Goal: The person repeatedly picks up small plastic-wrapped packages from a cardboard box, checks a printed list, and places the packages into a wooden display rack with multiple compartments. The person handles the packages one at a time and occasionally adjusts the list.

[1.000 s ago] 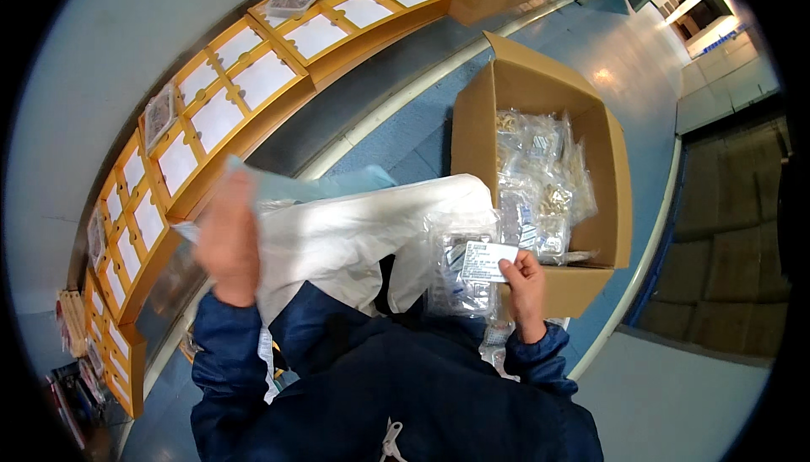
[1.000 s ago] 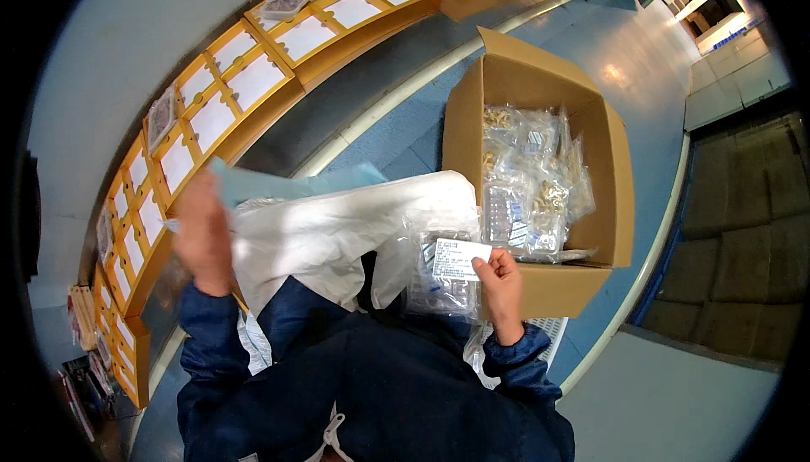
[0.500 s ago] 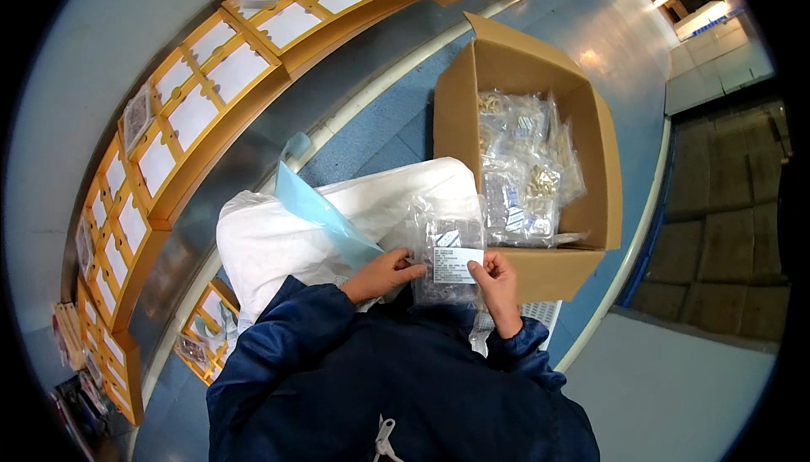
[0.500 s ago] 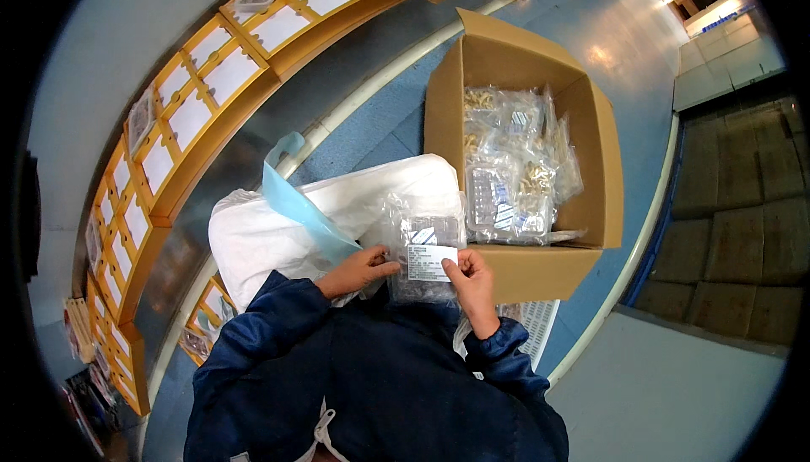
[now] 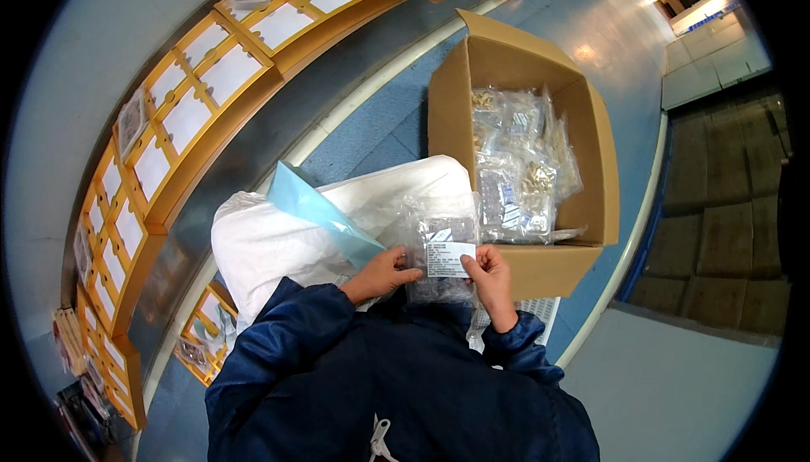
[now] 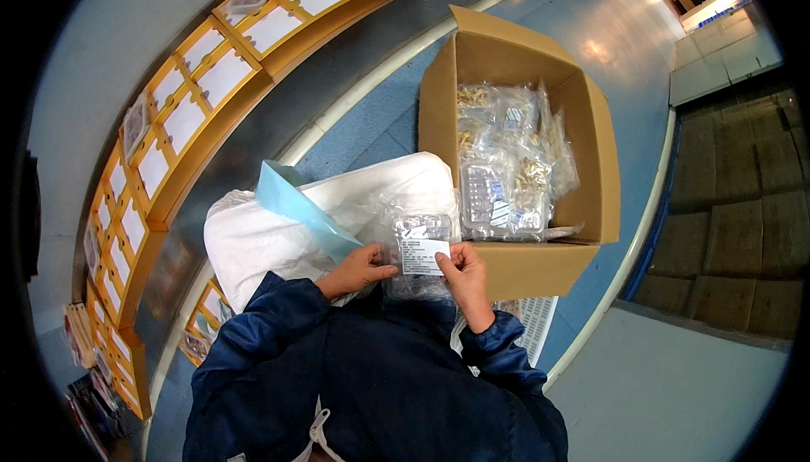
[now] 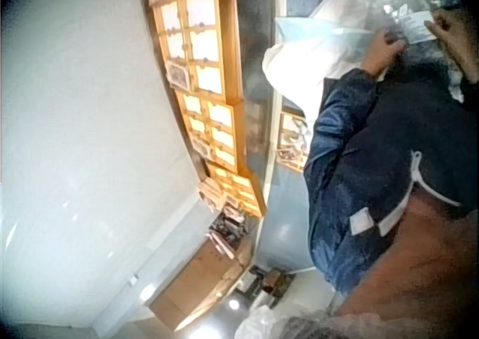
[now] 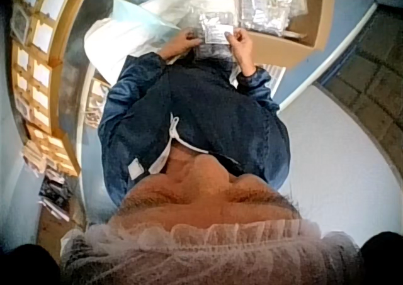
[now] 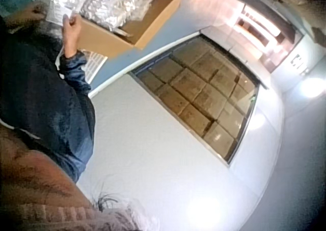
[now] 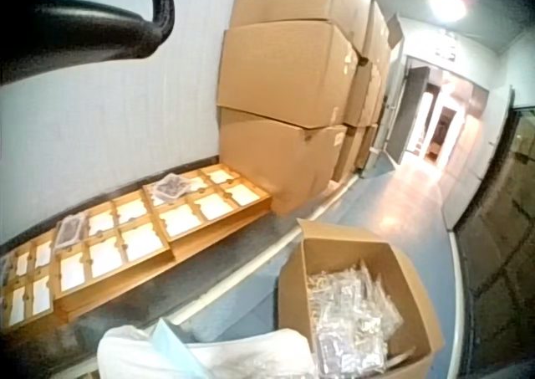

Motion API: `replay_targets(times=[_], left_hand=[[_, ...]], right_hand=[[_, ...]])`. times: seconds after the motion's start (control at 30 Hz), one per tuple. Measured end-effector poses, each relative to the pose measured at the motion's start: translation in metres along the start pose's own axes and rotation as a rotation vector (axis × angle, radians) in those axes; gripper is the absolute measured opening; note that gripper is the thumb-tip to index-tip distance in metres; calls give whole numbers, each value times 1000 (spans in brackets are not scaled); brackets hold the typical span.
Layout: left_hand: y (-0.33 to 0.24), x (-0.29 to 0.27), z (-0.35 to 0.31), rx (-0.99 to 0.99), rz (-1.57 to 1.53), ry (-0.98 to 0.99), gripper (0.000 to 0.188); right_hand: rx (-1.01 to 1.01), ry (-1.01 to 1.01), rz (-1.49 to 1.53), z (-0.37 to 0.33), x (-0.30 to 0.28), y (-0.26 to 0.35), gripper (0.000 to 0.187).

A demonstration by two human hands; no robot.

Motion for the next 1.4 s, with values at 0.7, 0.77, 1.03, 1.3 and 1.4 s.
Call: replay_targets(times=[0.7,0.77,1.03,1.3,1.4], left_hand=[[30,-9,14,-1,3,-71,43],[26,-8,12,9,1,-96,42],[31,-9,12,0,-66,-72,41],[45,-12,17,31,-13,-12,43],[30,-6,13,2,24,-47,40]], right_hand=[[-312,-52,-677,-3,6,43,16],[-321,-62,-803,-2,3,49,18],[-325,-73,-181,14,-21,51,19],[101,706,198,-21,44,25,30],[272,754,297,-22,26,18,29]])
Point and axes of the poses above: each hand's wrist, its own z-axis towards the middle knuckle, its own x-axis out of the palm, y = z × x, the point moved 5 cm from there along z, towards the middle knuckle, and after that the axes turned 8 degrees about -z, right-handed, at the moved point
